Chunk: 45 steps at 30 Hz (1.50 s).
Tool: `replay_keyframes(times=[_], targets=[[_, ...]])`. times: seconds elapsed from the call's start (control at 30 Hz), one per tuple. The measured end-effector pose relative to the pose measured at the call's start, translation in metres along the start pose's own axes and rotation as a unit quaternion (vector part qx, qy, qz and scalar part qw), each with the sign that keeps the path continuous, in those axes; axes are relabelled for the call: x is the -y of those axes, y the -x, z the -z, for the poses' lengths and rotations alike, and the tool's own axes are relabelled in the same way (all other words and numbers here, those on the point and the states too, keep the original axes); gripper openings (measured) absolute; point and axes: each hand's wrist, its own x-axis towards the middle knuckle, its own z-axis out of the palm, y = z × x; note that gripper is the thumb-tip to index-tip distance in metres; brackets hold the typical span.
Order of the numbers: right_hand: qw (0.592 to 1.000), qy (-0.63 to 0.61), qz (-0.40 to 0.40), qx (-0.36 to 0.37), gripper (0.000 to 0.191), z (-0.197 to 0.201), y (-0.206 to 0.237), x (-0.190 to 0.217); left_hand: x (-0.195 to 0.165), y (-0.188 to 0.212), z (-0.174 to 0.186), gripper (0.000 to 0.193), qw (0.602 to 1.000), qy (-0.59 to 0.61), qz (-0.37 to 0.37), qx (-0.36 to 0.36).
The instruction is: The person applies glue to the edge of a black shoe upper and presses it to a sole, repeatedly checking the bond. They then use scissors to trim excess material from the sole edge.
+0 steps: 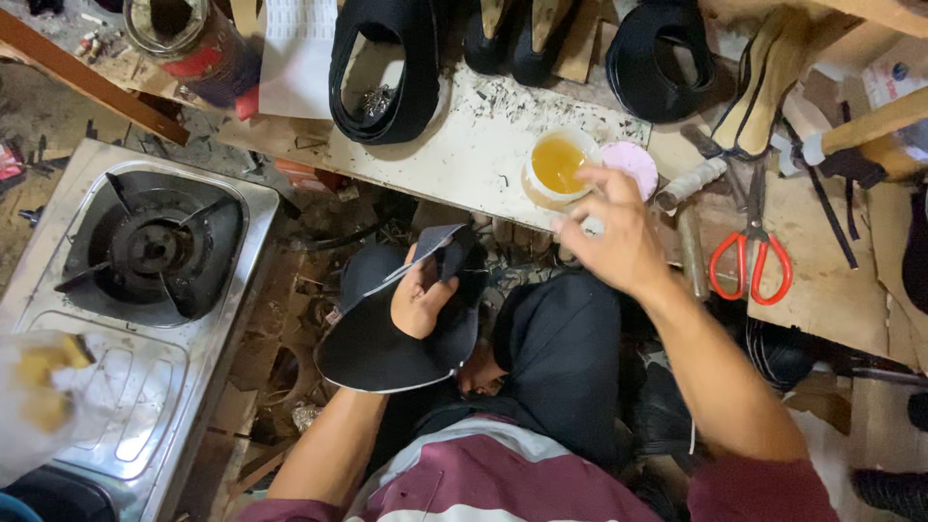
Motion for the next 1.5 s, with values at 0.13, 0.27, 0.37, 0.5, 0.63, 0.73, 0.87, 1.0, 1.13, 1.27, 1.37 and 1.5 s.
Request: replay_keyframes(times=[0.13, 0.27, 0.37, 0.5, 0.63, 0.73, 0.87, 1.0, 1.13, 1.27, 1.37, 1.5], targets=[[0.986, -0.124, 0.027, 0.11, 0.035, -0.006, 0.035, 0.05, -0.008, -0.003, -0.017, 0.048, 0.996, -0.077, -0.052, 0.004], [0.981, 0.024, 0.03, 0.191, 0.045, -0.024, 0.045, 0.064, -0.017, -0.001, -0.032, 0.049, 0.997, -0.075, -0.009, 0.019], [0.979, 0.074, 0.077, 0.175, 0.049, -0.034, 0.052, 0.053, -0.021, -0.002, -0.037, 0.051, 0.997, -0.012, 0.009, 0.07], [0.974, 0.033, 0.127, 0.184, 0.021, -0.044, 0.06, 0.038, -0.021, -0.005, -0.034, 0.051, 0.994, 0.005, 0.034, 0.103], [0.944, -0.154, 0.079, 0.28, 0.038, -0.039, 0.059, 0.032, -0.02, -0.012, -0.026, 0.054, 0.989, -0.061, -0.049, 0.127], [0.978, -0.074, 0.076, 0.18, 0.033, -0.036, 0.056, 0.039, -0.02, -0.014, -0.022, 0.06, 0.984, -0.079, -0.079, 0.136], [0.976, -0.012, 0.067, 0.209, 0.033, -0.033, 0.056, 0.052, -0.022, -0.013, -0.019, 0.055, 0.99, -0.073, -0.041, 0.115], [0.982, -0.01, 0.116, 0.151, 0.04, -0.028, 0.057, 0.054, -0.018, -0.016, -0.019, 0.062, 0.987, -0.059, -0.088, 0.125], [0.977, 0.022, 0.08, 0.197, 0.048, -0.032, 0.061, 0.057, -0.01, -0.015, -0.022, 0.055, 0.993, -0.027, -0.05, 0.099], [0.969, -0.143, 0.026, 0.199, 0.039, -0.024, 0.062, 0.048, -0.013, -0.011, -0.016, 0.059, 0.998, 0.019, -0.017, 0.062], [0.98, -0.158, -0.016, 0.123, 0.032, -0.022, 0.063, 0.041, -0.022, -0.009, -0.01, 0.06, 0.998, -0.001, 0.014, 0.061], [0.959, -0.223, -0.162, 0.062, 0.046, -0.044, 0.069, 0.047, -0.026, -0.008, -0.021, 0.054, 0.999, -0.015, 0.04, -0.032]])
